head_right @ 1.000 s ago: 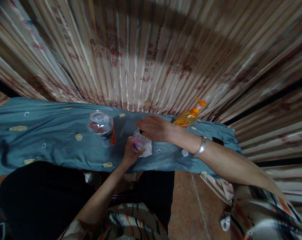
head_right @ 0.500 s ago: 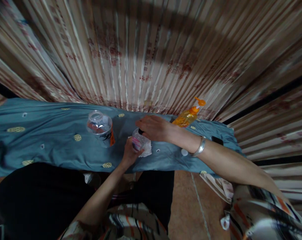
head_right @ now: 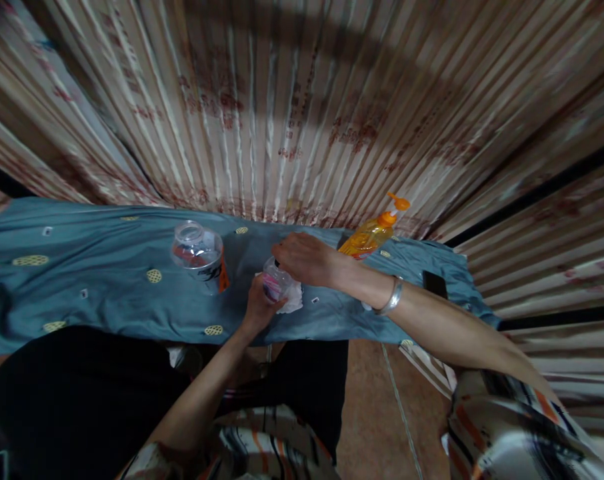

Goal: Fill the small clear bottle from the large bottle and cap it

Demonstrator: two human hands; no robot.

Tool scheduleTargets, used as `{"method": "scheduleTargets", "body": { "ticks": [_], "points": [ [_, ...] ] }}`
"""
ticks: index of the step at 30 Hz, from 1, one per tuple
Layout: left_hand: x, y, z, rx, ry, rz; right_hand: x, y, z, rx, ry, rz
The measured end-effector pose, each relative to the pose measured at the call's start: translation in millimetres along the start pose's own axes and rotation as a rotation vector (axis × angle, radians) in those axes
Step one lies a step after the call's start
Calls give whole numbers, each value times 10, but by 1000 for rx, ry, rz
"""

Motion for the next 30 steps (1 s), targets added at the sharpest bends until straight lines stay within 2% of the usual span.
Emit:
{"method": "scheduleTargets", "body": {
  "ticks": [7,10,12,13,15,18,21,25,30],
  "points": [
    [12,6,-2,-3,-13,-12,-155,-7,-82,15,95,-119],
    [28,31,-28,-4,-23,-9,-314,-88,-275,-56,318,-285],
    [43,48,-46,1,-29,-3,-549,-123,-432,-160,479,-438],
    [51,55,-54,5,-31,0,-722,-117,-494,-230,535,-475],
    [67,70,-69,15,-35,10,-1141,-40,-538,-352,587,-432],
    [92,89,-90,29,-34,33,-1751,161,-411,-430,591,-273],
    [115,105,-105,42,-26,55,-2106,318,-220,-438,613,-305],
    [150,125,-96,67,-3,64,-2264,374,-39,-366,711,-429],
    [212,136,-71,95,19,70,-2311,225,72,-412,821,-448]
  ]
}}
Point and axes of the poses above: each hand's wrist, its own y-axis towards the middle knuckle, its own x-axis out of the back of the hand, z = x × y, the point moved 4 cm from there along y, towards the middle knuckle, and after that the axes turned 2 degrees about z, right-handed, at the moved point
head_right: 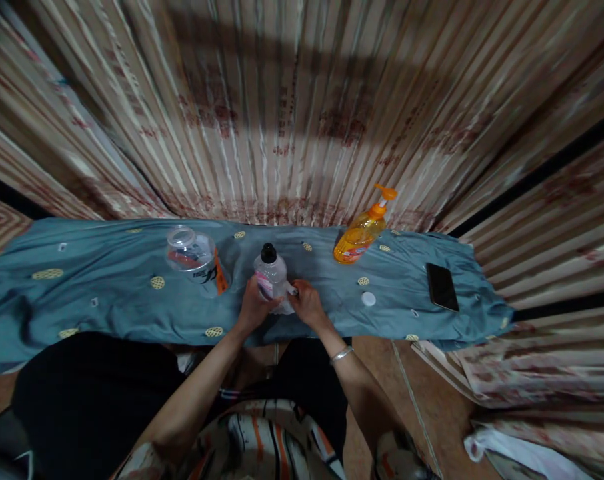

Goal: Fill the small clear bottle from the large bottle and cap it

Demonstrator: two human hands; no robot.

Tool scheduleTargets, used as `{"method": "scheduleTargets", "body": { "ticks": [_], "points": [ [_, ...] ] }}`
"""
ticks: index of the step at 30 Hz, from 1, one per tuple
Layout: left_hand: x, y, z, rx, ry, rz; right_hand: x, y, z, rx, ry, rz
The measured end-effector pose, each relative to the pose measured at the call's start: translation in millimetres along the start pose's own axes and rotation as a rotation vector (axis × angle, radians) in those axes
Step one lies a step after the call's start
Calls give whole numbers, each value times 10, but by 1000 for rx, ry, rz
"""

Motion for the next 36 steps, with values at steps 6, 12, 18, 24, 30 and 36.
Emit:
{"method": "scheduleTargets", "body": {
  "ticks": [6,12,18,24,30,36],
  "points": [
    [74,-36,24,42,-20,11,21,-283,-68,-205,208,-29],
    [90,-70,30,98,-62,40,21,-457,-85,-387,1180,-290],
    [81,-68,15,106,-99,27,284,-499,232,-329,1415,-530],
    [52,-105,47,70,-137,19,439,-375,760,82,1022,-457],
    [-10,-130,107,25,-172,-31,435,-53,866,145,635,-590],
    [-67,-149,134,22,-209,-75,374,260,997,85,459,-537]
  ]
}}
Point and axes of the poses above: each hand's wrist, its own y-axis towards the middle knuckle, its own x-axis out of the back of the hand, z = x × y, the point moved 4 cm from there along y, towards the middle knuckle, and after that the axes turned 2 degrees about z, right-handed, at the moved point
